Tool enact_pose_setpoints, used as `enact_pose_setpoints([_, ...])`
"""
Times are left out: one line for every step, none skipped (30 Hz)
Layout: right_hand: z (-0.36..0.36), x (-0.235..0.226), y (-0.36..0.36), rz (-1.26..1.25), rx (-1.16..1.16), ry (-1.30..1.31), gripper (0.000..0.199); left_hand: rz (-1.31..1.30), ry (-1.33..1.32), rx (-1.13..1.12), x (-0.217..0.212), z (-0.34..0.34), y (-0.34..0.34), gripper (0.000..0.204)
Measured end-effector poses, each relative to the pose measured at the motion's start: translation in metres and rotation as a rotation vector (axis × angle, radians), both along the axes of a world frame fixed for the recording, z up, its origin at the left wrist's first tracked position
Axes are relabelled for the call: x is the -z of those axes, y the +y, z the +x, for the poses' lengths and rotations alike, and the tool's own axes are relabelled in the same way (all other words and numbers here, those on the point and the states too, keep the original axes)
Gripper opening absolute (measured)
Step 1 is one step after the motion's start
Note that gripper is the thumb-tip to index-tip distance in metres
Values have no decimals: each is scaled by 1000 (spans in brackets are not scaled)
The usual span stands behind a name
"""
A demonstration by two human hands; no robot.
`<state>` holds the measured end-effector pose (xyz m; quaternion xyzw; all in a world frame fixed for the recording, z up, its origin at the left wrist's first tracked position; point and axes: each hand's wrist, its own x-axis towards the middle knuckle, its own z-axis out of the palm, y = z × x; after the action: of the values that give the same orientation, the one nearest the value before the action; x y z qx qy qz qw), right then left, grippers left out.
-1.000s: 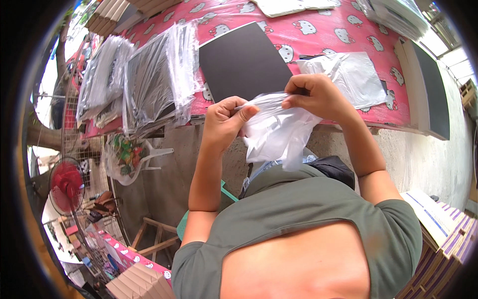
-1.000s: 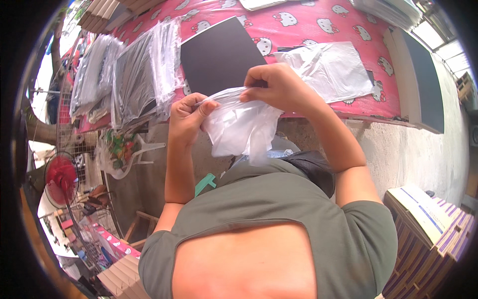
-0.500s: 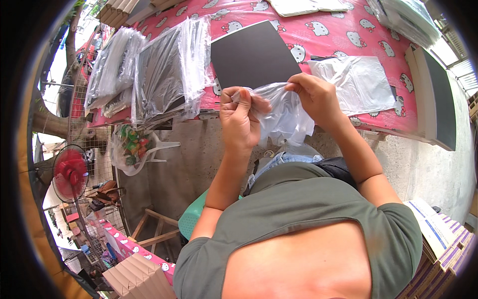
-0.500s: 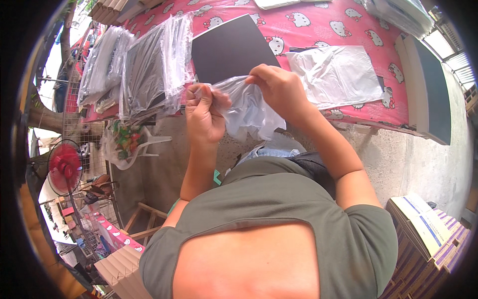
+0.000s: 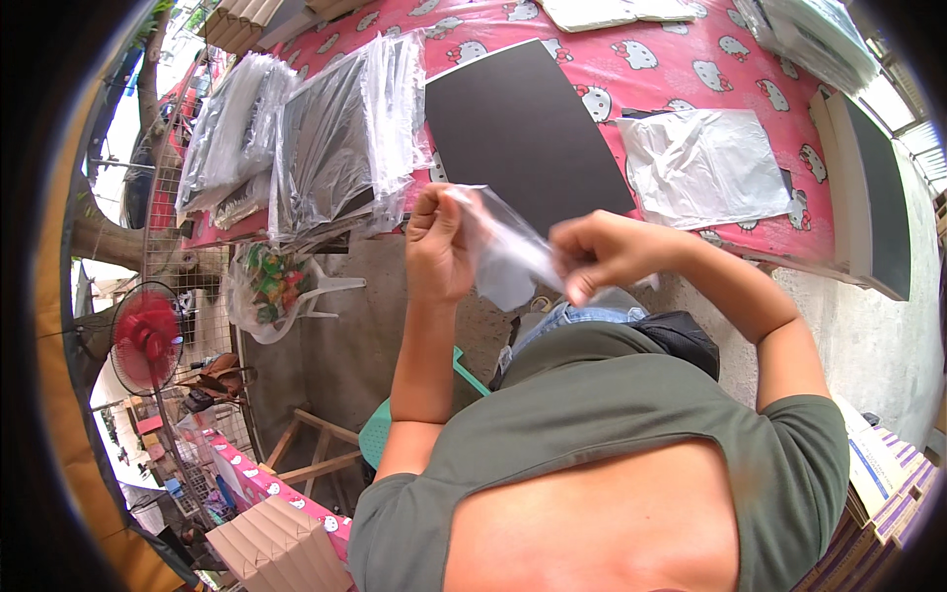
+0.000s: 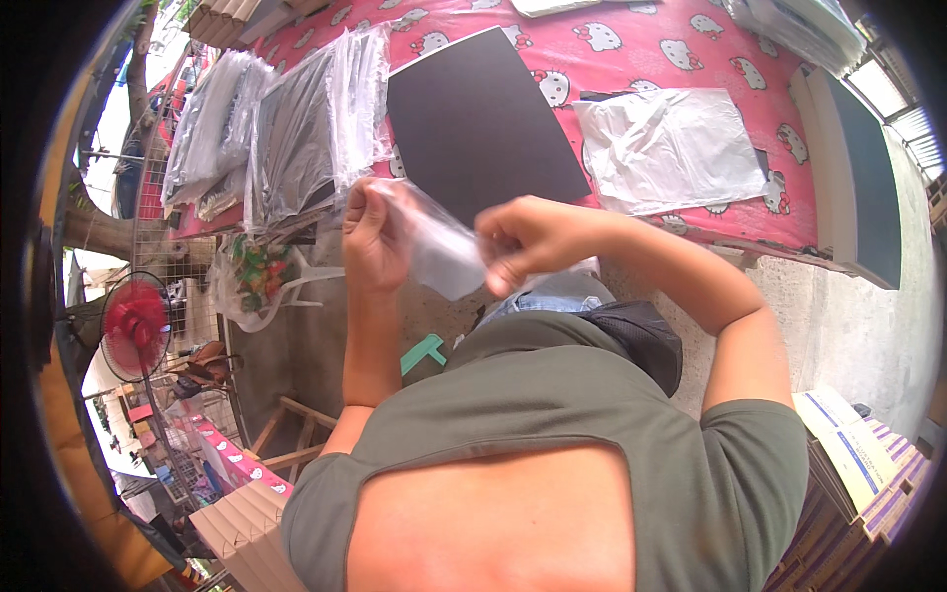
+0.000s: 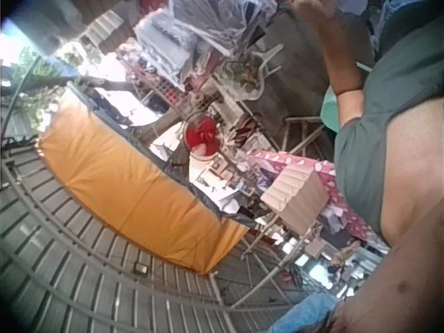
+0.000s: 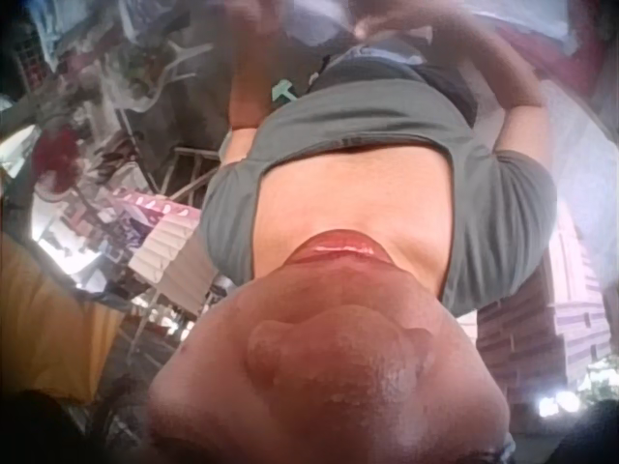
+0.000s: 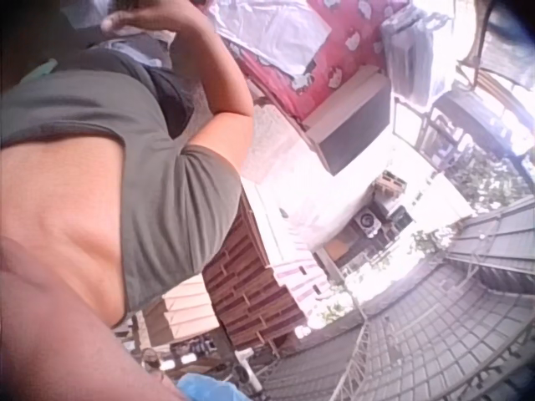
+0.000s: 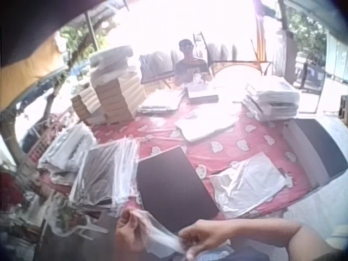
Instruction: The person puts rectangular paper boards into plastic bags and sets the filled bags aside on a table.
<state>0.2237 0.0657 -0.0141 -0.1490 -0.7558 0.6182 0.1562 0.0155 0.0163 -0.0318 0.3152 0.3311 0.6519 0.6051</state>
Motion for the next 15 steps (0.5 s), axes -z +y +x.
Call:
enact_pose_setpoints([8,0,6,-55,-116,62,14,-41,-143,8,-6,-7,-6,9])
enact_pose_setpoints([11,-1,11,-111,-233,124,13,-89,49,49,0,-17,-15,13])
enact_pose_setpoints([9,-6,12,-383,-199,516,13,-75,114,344,-4,-26,-15,15])
enact_pose_setpoints([10,-25,13,-656,-278,693,12,-31,211,630,-6,-38,-15,18])
enact_pose_setpoints([9,-41,14,-936,-352,863,12,34,407,722,13,-41,-19,21])
enact_pose_setpoints([5,-31,9,-1135,-393,900,17,130,289,651,12,-34,-15,22])
enact_pose_setpoints([5,2,10,-807,-448,647,21,217,178,576,5,-27,-11,24])
enact_pose_setpoints([2,45,14,-481,-493,398,26,298,77,496,-1,-24,-9,26])
enact_pose_setpoints([0,40,13,-109,-466,-6,28,220,-149,287,18,-47,-15,23])
enact_pose_setpoints([-3,34,11,307,-563,-397,30,295,-269,393,15,-60,-12,24])
enact_pose_setpoints([2,24,16,-87,-492,-354,28,371,-389,501,12,-71,-9,28])
enact_pose_setpoints([19,32,15,-635,-156,-24,29,323,-634,458,6,-74,-12,37])
enact_pose_setpoints([24,44,18,-637,-174,94,28,329,-592,451,5,-78,-14,46])
enact_pose_setpoints([29,53,24,-631,-194,214,26,345,-547,451,4,-83,-12,55])
enact_pose_setpoints([34,63,30,-633,-224,334,25,355,-501,443,1,-87,-12,65])
